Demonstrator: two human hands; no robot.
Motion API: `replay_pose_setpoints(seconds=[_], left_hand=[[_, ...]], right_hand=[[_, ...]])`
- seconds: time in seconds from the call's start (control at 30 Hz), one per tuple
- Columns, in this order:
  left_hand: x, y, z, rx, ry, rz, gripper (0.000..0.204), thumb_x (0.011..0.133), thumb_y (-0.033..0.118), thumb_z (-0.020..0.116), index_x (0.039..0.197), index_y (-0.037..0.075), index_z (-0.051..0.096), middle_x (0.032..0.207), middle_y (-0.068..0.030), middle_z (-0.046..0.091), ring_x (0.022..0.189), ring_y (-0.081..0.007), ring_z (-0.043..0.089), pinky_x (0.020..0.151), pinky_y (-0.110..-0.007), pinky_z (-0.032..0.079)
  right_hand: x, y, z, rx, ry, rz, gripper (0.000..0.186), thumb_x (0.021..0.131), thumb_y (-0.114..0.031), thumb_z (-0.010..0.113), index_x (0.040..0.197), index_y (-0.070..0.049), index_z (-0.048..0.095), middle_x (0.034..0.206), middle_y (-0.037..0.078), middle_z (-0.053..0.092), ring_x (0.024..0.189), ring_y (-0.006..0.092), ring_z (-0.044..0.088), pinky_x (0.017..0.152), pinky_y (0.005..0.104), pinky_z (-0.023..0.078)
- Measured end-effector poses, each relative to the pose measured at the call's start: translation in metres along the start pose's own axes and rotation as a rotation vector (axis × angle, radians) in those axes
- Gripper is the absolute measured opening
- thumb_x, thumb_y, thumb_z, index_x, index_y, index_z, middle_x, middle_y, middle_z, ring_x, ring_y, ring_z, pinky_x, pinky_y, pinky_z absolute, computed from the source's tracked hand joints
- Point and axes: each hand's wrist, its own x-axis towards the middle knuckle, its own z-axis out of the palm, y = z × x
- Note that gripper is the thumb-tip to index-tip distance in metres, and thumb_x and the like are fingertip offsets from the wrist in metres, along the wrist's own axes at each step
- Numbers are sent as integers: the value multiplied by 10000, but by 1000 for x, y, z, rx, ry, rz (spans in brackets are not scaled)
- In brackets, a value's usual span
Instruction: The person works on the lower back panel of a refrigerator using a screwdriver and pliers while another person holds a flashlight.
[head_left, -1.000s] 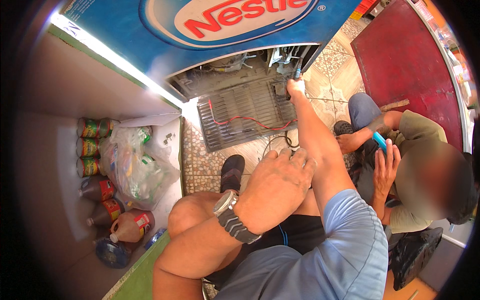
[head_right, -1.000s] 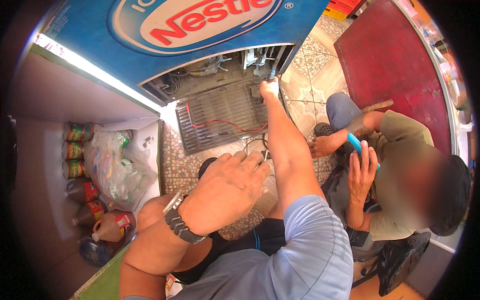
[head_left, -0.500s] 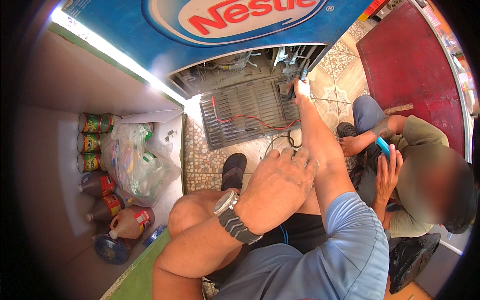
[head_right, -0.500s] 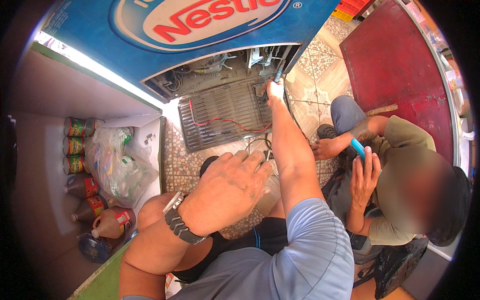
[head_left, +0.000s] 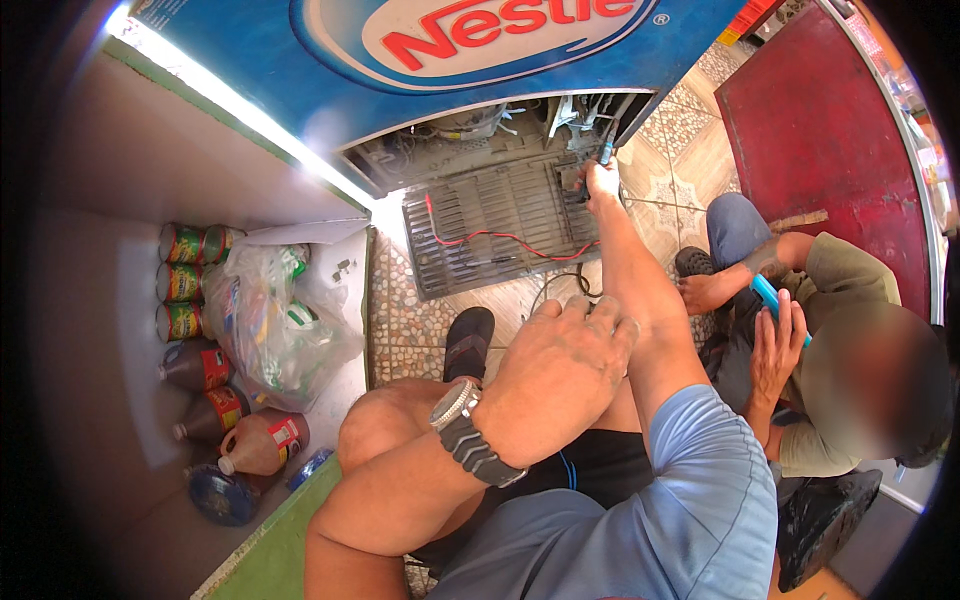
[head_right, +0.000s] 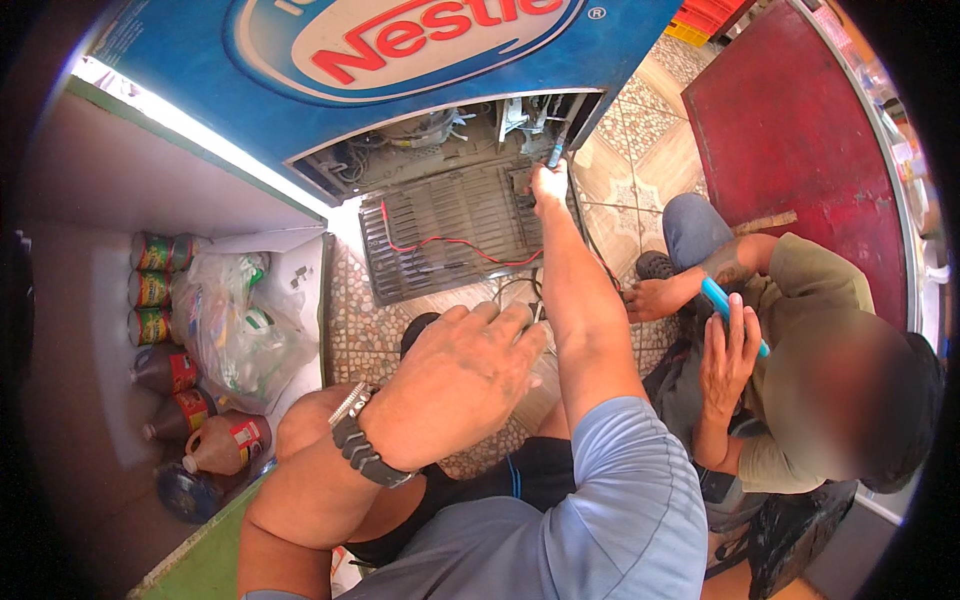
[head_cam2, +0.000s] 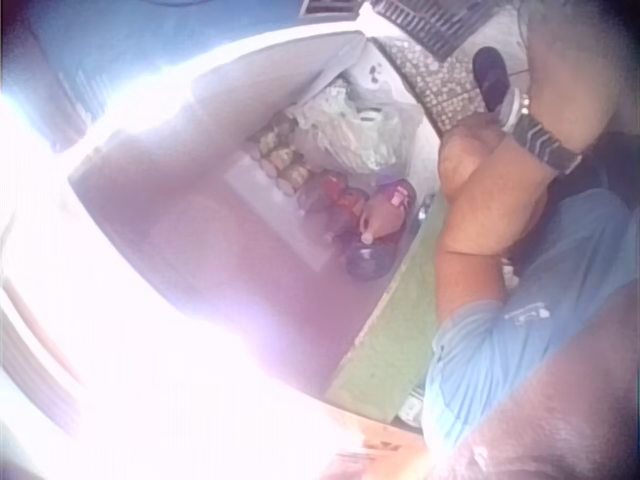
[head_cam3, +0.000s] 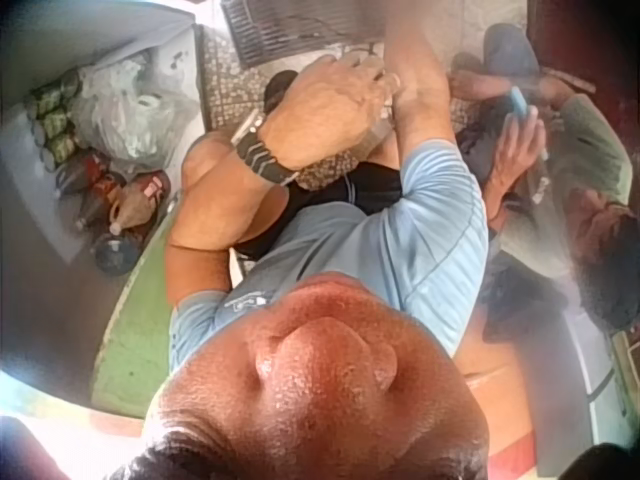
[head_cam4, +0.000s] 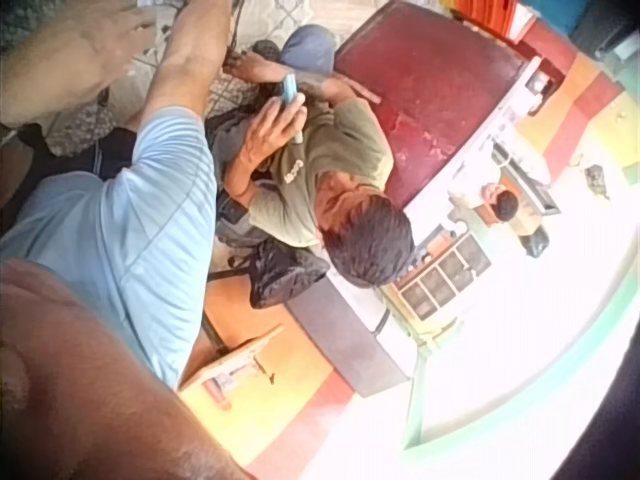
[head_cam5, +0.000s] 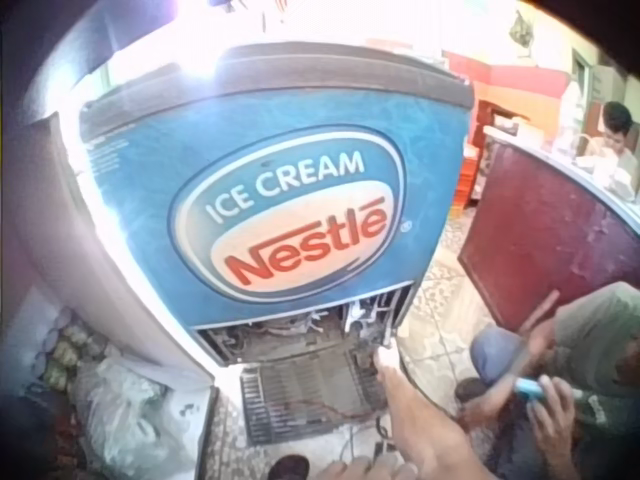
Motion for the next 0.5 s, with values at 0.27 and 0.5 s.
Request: replay_pose_setpoints(seconds=[0.27, 0.5], left_hand=[[-7, 1, 4, -5, 50, 6, 290, 839, 149, 563, 1080, -6, 613, 1056, -144, 609, 912, -288, 605, 795, -404, 462], [-5, 3, 5, -61, -36, -57, 283, 868, 152, 549, 1090, -6, 627, 1053, -153, 623, 920, -286, 614, 801, -412, 457]], right_hand=[[12, 7, 2, -9, 25, -26, 196, 805, 9, 553, 940, -111, 476, 674, 60, 538, 539, 180, 546, 427, 329, 438], [-10, 11, -7, 60, -16, 4, 204, 818, -24, 567, 996, -98, 502, 744, 63, 564, 627, 182, 580, 487, 338, 498]])
